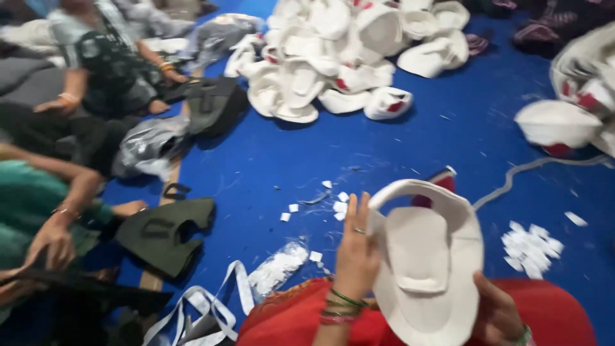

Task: Ironing white shoe components to shape or flatten them.

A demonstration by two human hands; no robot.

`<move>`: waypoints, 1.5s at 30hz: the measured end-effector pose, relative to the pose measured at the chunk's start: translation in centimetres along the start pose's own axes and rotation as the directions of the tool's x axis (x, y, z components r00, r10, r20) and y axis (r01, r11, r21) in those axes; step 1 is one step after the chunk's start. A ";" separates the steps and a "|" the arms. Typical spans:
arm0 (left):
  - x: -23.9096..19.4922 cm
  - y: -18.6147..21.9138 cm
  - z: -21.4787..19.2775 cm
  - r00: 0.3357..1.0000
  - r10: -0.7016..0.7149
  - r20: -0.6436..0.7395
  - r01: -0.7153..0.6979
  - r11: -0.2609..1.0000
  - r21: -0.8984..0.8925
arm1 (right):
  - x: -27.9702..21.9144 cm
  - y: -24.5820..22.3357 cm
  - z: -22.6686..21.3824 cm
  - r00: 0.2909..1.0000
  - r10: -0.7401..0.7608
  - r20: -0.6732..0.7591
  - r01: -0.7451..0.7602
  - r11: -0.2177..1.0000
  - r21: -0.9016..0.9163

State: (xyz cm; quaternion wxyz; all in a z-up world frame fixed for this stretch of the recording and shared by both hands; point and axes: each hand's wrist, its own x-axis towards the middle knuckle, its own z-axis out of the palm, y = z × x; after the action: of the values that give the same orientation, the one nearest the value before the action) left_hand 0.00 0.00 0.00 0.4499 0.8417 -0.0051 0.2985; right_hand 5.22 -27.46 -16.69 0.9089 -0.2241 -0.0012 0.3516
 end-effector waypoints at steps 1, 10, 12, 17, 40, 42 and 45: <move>-0.3 0.2 0.3 0.997 0.072 -0.015 -0.071 0.996 0.051 | -0.5 0.4 1.1 0.997 0.014 -0.071 -0.013 1.000 0.018; -1.8 -4.8 2.6 0.909 0.049 0.414 -0.038 0.999 -0.036 | 3.1 -1.4 6.7 0.930 -0.097 -0.355 0.007 0.969 -0.246; -3.3 -5.2 1.8 0.892 0.138 0.429 -0.154 0.988 0.002 | 3.5 -0.1 6.0 0.935 -0.103 -0.340 0.012 0.965 -0.261; -1.5 -5.4 2.2 0.859 0.173 0.482 -0.279 0.947 0.158 | 5.2 -0.4 5.5 0.978 -0.026 -0.206 -0.011 0.984 -0.178; 1.6 -26.1 10.3 0.855 -0.408 0.320 0.230 0.852 0.470 | 10.9 7.3 -0.4 0.979 0.092 0.179 0.201 -0.508 -0.838; 2.3 -29.1 10.5 0.904 -0.404 0.137 0.313 0.847 0.430 | 11.9 8.2 0.7 0.984 0.113 0.139 0.179 -0.575 -0.799; 3.4 -32.9 10.8 0.940 -0.330 -0.088 0.336 0.845 0.415 | 13.4 8.8 2.9 0.988 0.150 0.024 0.121 -0.677 -0.726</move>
State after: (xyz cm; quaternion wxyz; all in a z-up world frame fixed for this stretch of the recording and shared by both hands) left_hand 17.33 12.24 -27.63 0.3009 0.9052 0.2091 0.2155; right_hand 9.24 -11.93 -19.80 0.1473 -0.8946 -0.3855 0.1713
